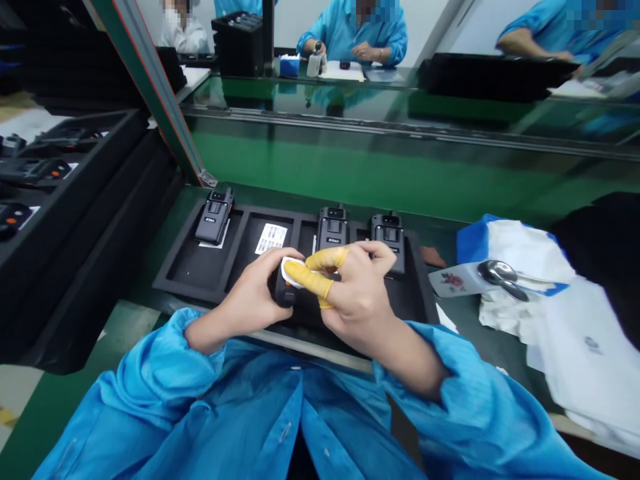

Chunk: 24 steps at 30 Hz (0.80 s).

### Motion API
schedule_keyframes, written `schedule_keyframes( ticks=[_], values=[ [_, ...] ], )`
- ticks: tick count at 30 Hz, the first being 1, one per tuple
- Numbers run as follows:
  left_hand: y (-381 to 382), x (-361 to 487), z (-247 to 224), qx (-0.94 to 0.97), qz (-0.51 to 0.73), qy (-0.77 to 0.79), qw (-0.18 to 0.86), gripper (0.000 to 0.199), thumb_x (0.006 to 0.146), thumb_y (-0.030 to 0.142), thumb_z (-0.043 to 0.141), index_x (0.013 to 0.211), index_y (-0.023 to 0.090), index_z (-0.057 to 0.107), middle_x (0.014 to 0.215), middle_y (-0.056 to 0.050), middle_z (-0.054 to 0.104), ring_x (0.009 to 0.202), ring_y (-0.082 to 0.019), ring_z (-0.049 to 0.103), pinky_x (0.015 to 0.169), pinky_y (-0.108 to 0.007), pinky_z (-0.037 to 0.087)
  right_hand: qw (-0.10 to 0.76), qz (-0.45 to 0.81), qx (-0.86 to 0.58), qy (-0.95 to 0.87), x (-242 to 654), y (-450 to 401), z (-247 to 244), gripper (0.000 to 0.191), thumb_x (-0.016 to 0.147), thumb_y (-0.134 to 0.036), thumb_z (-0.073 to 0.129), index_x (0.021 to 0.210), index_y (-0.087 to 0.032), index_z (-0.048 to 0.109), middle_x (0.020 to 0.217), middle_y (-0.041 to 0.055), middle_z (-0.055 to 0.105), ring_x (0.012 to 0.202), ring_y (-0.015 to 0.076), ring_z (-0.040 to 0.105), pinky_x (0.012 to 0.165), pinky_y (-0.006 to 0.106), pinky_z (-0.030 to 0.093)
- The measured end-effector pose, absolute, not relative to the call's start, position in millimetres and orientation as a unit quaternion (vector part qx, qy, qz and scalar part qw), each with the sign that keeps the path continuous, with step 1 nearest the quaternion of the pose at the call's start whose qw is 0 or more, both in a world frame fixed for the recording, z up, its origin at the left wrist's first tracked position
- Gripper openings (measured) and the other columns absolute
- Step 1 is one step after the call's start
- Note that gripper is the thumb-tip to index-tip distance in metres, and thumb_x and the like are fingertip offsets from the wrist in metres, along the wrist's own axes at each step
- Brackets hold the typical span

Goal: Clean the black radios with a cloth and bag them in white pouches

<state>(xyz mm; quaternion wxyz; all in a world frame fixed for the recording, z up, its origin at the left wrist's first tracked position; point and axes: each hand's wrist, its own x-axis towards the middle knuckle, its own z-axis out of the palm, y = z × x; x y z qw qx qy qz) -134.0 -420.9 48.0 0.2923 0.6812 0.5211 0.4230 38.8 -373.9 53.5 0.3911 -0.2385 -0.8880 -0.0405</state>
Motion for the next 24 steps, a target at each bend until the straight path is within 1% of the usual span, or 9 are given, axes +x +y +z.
schedule_keyframes(
  ticks=[4, 9, 14, 19, 24],
  values=[
    [-419.2, -134.7, 47.3, 0.683, 0.416, 0.518, 0.302, 0.055, 0.057, 0.006, 0.059, 0.110, 0.020, 0.054, 0.110, -0.004, 0.065, 0.103, -0.022, 0.062, 0.092, -0.035, 0.050, 0.365, -0.062, -0.238, -0.898, 44.7, -371.9, 55.8, 0.054, 0.078, -0.003, 0.050, 0.112, -0.040, 0.069, 0.083, -0.0033, 0.066, 0.083, 0.0129, 0.050, 0.088, 0.039, 0.023],
    [-418.2, -135.3, 45.1, 0.688, 0.429, 0.502, 0.301, 0.056, 0.058, 0.005, 0.057, 0.112, 0.021, 0.054, 0.112, -0.004, 0.064, 0.106, -0.022, 0.062, 0.093, -0.035, 0.049, 0.354, -0.115, -0.254, -0.893, 41.6, -370.1, 58.7, 0.048, 0.084, -0.009, 0.051, 0.112, -0.043, 0.068, 0.084, -0.0040, 0.067, 0.084, 0.0131, 0.049, 0.089, 0.040, 0.022],
    [-419.0, -135.6, 46.2, 0.695, 0.412, 0.504, 0.306, 0.056, 0.058, 0.005, 0.058, 0.111, 0.021, 0.055, 0.111, -0.003, 0.065, 0.103, -0.021, 0.062, 0.092, -0.035, 0.050, 0.371, -0.095, -0.223, -0.896, 41.7, -374.1, 59.5, 0.046, 0.087, -0.009, 0.049, 0.110, -0.042, 0.070, 0.080, -0.0041, 0.067, 0.081, 0.0113, 0.050, 0.089, 0.039, 0.023],
    [-417.8, -134.7, 46.0, 0.695, 0.422, 0.494, 0.308, 0.057, 0.059, 0.003, 0.057, 0.113, 0.020, 0.054, 0.113, -0.004, 0.063, 0.106, -0.021, 0.061, 0.094, -0.033, 0.049, 0.367, -0.104, -0.246, -0.891, 46.4, -369.6, 59.7, 0.045, 0.087, -0.010, 0.049, 0.110, -0.042, 0.070, 0.080, -0.0038, 0.067, 0.080, 0.0115, 0.053, 0.086, 0.040, 0.024],
    [-419.3, -137.1, 44.4, 0.701, 0.419, 0.490, 0.306, 0.056, 0.059, 0.003, 0.058, 0.112, 0.021, 0.053, 0.111, -0.004, 0.063, 0.106, -0.020, 0.061, 0.094, -0.033, 0.049, 0.383, -0.110, -0.231, -0.888, 41.1, -374.2, 58.2, 0.037, 0.089, -0.009, 0.048, 0.092, -0.035, 0.075, 0.079, -0.0053, 0.068, 0.079, 0.0102, 0.051, 0.090, 0.038, 0.023]
  ],
)
